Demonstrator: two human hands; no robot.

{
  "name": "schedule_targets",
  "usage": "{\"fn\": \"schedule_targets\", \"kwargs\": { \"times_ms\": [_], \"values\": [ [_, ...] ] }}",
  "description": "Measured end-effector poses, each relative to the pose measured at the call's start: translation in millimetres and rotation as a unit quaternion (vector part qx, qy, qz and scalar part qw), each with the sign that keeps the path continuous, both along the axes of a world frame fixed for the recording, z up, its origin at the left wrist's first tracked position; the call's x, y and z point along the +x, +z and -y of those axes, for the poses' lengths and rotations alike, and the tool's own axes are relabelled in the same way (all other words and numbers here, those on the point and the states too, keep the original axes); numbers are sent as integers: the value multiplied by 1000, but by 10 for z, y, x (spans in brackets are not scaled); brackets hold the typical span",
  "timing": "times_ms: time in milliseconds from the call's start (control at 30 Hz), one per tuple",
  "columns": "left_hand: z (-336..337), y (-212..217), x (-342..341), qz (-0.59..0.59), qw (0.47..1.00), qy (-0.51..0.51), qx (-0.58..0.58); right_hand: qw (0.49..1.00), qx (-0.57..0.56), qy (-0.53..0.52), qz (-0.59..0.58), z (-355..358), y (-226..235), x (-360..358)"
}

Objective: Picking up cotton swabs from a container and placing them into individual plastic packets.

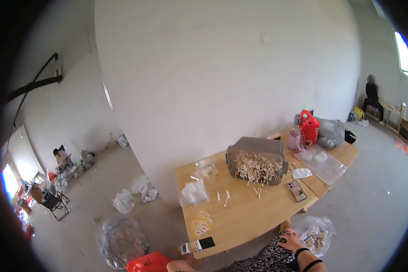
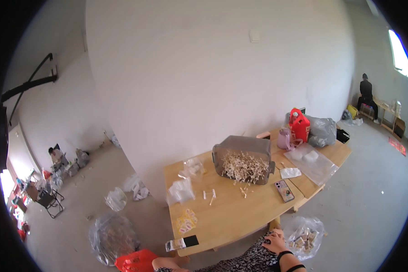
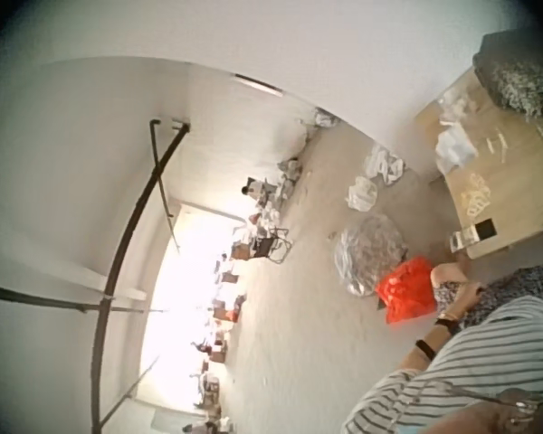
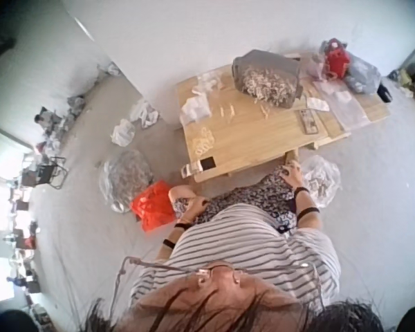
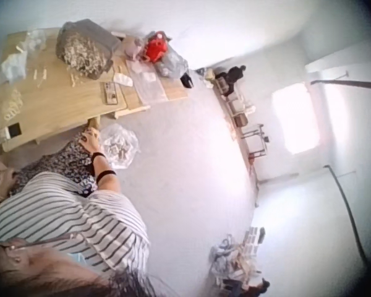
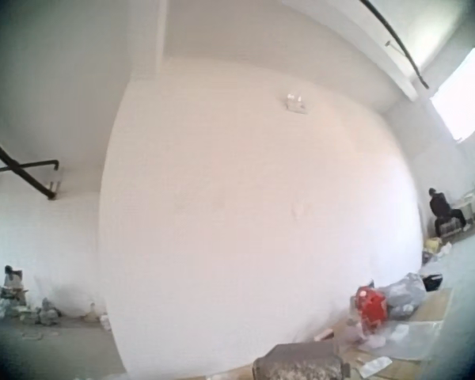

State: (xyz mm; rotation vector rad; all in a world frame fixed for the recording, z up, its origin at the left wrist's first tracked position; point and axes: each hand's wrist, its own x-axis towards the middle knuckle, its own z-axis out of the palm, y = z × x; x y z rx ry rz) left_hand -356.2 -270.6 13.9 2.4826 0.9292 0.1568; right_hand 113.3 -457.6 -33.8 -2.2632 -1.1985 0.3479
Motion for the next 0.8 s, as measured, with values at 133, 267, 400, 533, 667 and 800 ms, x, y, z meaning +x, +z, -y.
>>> {"fn": "schedule_targets", "kwargs": {
  "times_ms": [133,267,400,533,667,800],
  "values": [
    [104,168,42,52,998,-20,-27,997,-70,-10,-12,12,-249,126],
    [70,239,-103,55,984,8,170,998,-52,-39,26,-122,-117,-82],
    [-162,246,-309,85,974,50,203,999,25,-38,-22,-118,-201,4],
    [-228,-196,-679,183,962,197,-46,990,94,-11,-100,-101,-112,104],
    [-66,326,-245,88,944,112,-299,967,186,-36,-170,115,-848,513],
    [12,245,-82,-5,995,-40,-93,948,125,111,-271,124,-554,383]
  ]
}}
